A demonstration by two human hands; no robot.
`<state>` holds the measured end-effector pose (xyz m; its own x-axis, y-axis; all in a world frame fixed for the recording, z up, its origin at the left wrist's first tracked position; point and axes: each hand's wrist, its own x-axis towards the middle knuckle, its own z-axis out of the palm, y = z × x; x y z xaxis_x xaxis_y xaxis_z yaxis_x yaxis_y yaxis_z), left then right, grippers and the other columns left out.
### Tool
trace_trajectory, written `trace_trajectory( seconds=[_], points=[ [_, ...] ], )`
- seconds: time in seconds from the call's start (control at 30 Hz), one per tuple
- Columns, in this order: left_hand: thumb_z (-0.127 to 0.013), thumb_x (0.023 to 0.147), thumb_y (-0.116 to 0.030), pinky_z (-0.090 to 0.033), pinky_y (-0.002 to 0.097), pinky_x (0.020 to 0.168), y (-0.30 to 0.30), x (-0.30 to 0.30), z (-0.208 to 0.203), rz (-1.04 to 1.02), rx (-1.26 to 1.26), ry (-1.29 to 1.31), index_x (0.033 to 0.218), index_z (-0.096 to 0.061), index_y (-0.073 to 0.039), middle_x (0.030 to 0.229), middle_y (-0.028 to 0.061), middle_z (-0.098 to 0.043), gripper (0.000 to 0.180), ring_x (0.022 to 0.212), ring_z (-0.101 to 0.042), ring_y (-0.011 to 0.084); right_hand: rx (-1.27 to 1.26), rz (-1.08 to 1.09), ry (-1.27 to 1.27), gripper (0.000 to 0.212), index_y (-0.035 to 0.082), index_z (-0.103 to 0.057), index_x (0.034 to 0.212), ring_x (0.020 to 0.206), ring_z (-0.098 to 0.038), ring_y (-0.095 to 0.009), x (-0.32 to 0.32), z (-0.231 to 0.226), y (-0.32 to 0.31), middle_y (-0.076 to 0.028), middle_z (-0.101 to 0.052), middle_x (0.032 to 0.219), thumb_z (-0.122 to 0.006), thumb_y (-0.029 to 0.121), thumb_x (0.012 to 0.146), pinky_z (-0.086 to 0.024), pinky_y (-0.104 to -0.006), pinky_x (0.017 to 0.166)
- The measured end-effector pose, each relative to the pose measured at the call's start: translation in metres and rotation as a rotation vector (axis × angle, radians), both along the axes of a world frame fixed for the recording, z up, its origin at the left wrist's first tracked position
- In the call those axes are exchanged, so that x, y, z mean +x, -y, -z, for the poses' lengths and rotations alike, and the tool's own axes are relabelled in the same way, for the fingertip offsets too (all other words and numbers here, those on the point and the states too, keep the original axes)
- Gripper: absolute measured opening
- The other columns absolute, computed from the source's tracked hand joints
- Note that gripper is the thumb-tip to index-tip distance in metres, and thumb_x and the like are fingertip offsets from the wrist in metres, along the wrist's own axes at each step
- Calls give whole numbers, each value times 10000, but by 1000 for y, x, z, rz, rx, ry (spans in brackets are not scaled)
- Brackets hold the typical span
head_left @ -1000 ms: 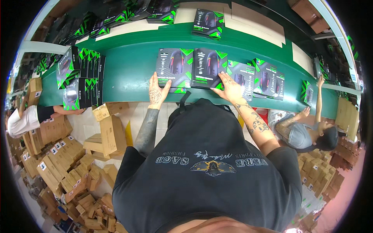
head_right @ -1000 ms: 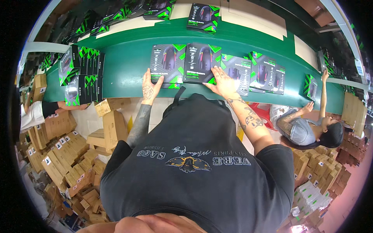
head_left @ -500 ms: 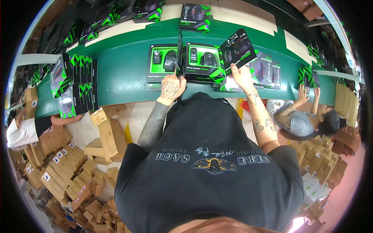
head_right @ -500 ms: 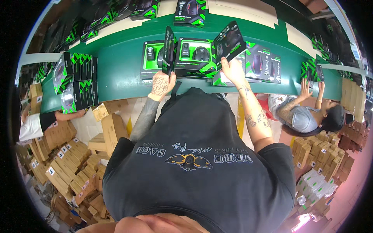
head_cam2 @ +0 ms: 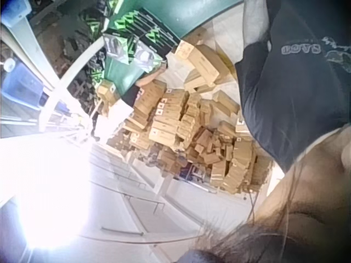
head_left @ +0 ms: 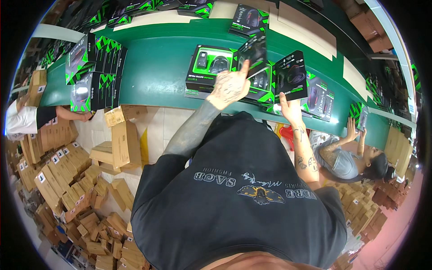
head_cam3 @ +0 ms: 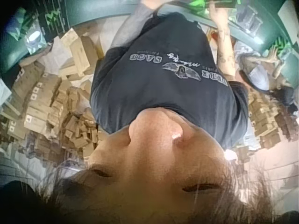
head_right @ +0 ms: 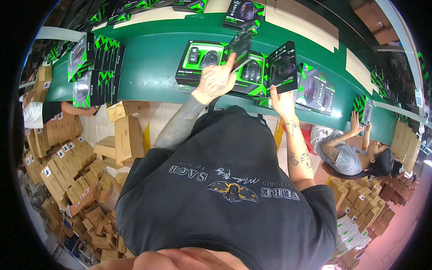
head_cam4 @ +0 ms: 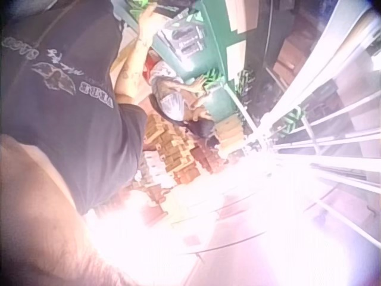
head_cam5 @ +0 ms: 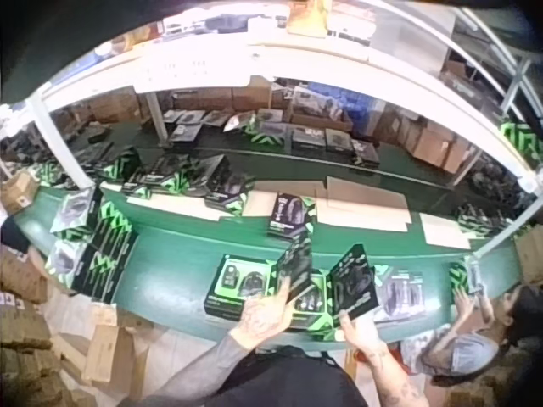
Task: Sorting and arranging computer mouse packaging on an assembly line conveyor belt.
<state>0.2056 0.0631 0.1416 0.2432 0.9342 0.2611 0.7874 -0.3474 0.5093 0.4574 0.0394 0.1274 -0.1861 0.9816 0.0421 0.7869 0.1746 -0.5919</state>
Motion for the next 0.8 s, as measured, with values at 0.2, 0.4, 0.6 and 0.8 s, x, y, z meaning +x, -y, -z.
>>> trace_trajectory(
  seconds=[0.2,0.4,0.6,0.8],
  points=[
    [-586,828,-71,-398,317,826,59,-99,37,-769,219,457,1303,-324,-23,1018,91,-465,545,918,-466,179,-248,-357,118,686,152,-420,1309,1255,-363,-332,3,-9,21,-179,-384,1349,-717,270,702,-324,-405,1029],
    [-597,793,-83,-420,357,823,50,-111,0,-455,233,232,1186,-478,-9,1064,142,-507,417,937,-509,241,-64,-243,472,752,182,-408,1322,1291,-308,-313,44,23,10,-109,-330,1402,-718,414,677,-282,-449,1044],
    [-665,744,-248,-454,379,785,7,-19,4,248,5,88,1118,-520,-40,1039,123,-561,452,937,-557,281,242,-315,386,525,94,-578,1105,1134,-513,-264,43,46,9,-100,-547,1204,-636,471,743,-407,-401,954],
    [-668,673,-486,-348,439,952,15,90,44,441,66,-253,1289,-383,-6,1217,158,-463,831,1160,-425,336,569,-243,109,210,134,-599,795,809,-606,-155,29,25,8,23,-628,863,-720,279,702,-482,-311,810]
  ],
)
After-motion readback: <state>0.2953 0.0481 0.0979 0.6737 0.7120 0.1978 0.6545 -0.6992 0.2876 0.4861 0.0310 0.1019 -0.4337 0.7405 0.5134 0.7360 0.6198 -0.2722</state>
